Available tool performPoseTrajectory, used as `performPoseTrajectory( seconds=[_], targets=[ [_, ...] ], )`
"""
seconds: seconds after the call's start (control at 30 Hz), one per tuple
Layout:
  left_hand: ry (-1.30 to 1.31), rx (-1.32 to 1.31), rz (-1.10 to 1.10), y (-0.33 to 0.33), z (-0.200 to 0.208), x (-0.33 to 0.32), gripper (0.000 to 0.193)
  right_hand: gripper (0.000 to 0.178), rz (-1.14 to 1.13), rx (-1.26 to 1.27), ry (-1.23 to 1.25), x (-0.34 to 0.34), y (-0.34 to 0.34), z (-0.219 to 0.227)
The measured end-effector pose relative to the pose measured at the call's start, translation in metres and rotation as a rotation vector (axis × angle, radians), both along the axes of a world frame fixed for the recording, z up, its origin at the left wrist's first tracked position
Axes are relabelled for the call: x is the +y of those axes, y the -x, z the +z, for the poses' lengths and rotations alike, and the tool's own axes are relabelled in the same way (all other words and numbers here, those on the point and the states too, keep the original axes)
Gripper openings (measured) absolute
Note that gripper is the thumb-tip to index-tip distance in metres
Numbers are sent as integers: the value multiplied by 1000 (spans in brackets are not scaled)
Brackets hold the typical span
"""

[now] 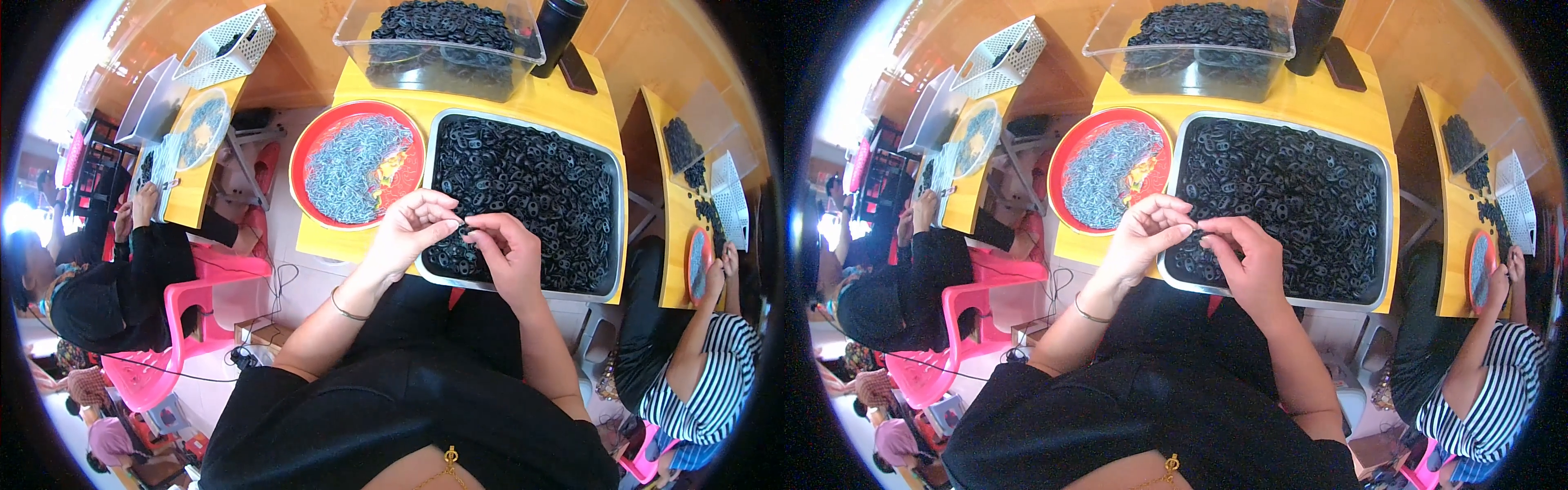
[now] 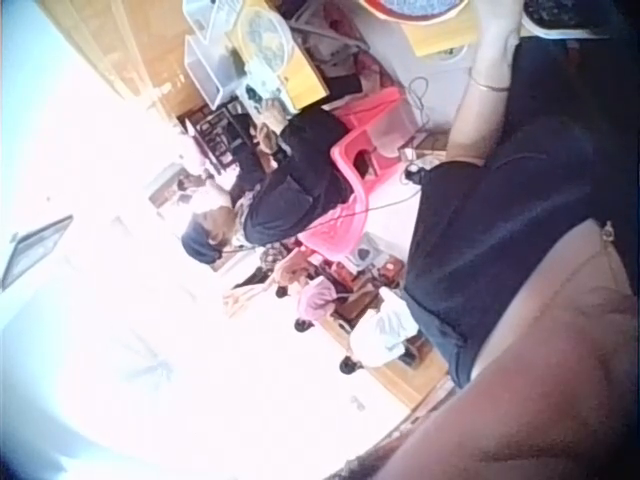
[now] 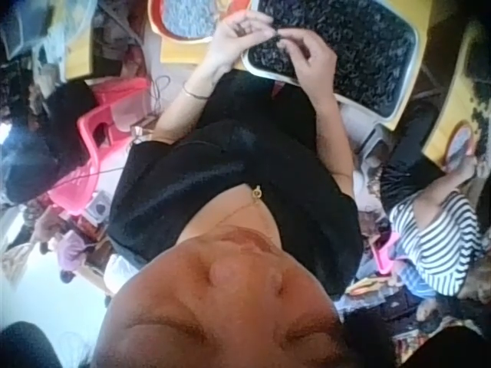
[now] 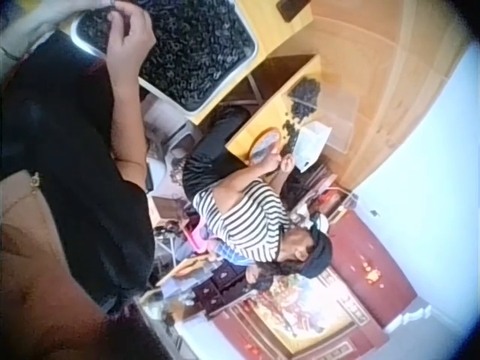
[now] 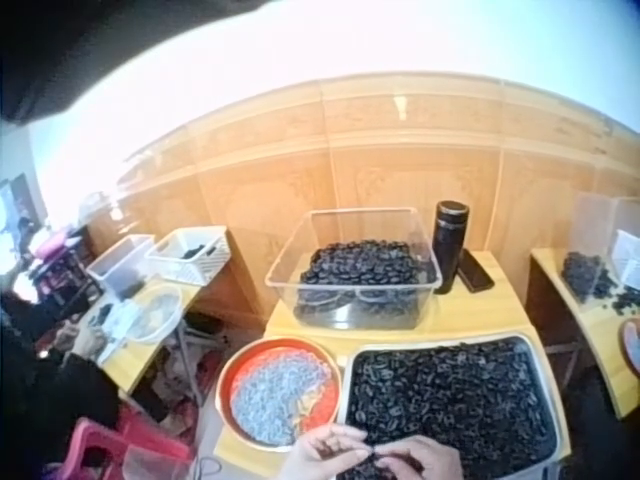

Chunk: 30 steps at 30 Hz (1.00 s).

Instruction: The person assembles plastic cord locks by hand, picking small springs from a dish and plastic toggle pieces from a tray, inserting the springs into the toggles, and fitting the components together.

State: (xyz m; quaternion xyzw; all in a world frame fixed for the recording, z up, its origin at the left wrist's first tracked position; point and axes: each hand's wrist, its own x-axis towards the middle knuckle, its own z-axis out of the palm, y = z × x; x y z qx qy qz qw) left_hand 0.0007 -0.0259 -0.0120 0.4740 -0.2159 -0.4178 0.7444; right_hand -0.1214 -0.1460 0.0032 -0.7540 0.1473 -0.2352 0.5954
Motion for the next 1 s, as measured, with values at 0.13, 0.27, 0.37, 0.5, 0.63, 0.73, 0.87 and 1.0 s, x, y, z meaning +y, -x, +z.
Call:
performPoseTrajectory(
  seconds=[0.13, 0.27, 0.37, 0.5, 0.63, 0.73, 0.87, 1.0],
  targets=[
    [21, 22, -2, 3, -1, -3, 26, 10, -44, -15, -184, 3, 1, 0],
    [26, 26, 3, 5, 1, -5, 24, 13, -38, 9, -104, -2, 6, -7],
    [24, 20, 13, 6, 2, -5, 24, 12, -44, 16, -56, -2, 6, -8],
    [29, 26, 17, 6, 1, -6, 25, 11, -69, -31, -30, -2, 7, -8],
    [31, 29, 11, 9, 4, -6, 25, 14, -114, -95, -13, -1, 4, -2],
    [34, 25, 9, 10, 5, -6, 24, 16, -91, -80, 37, -1, 5, 1],
    [42, 15, 10, 11, 3, -8, 25, 20, -104, -74, -34, 0, 6, -1],
    [33, 12, 12, 12, 5, -9, 25, 23, -118, -62, -100, 0, 7, -3]
  ],
)
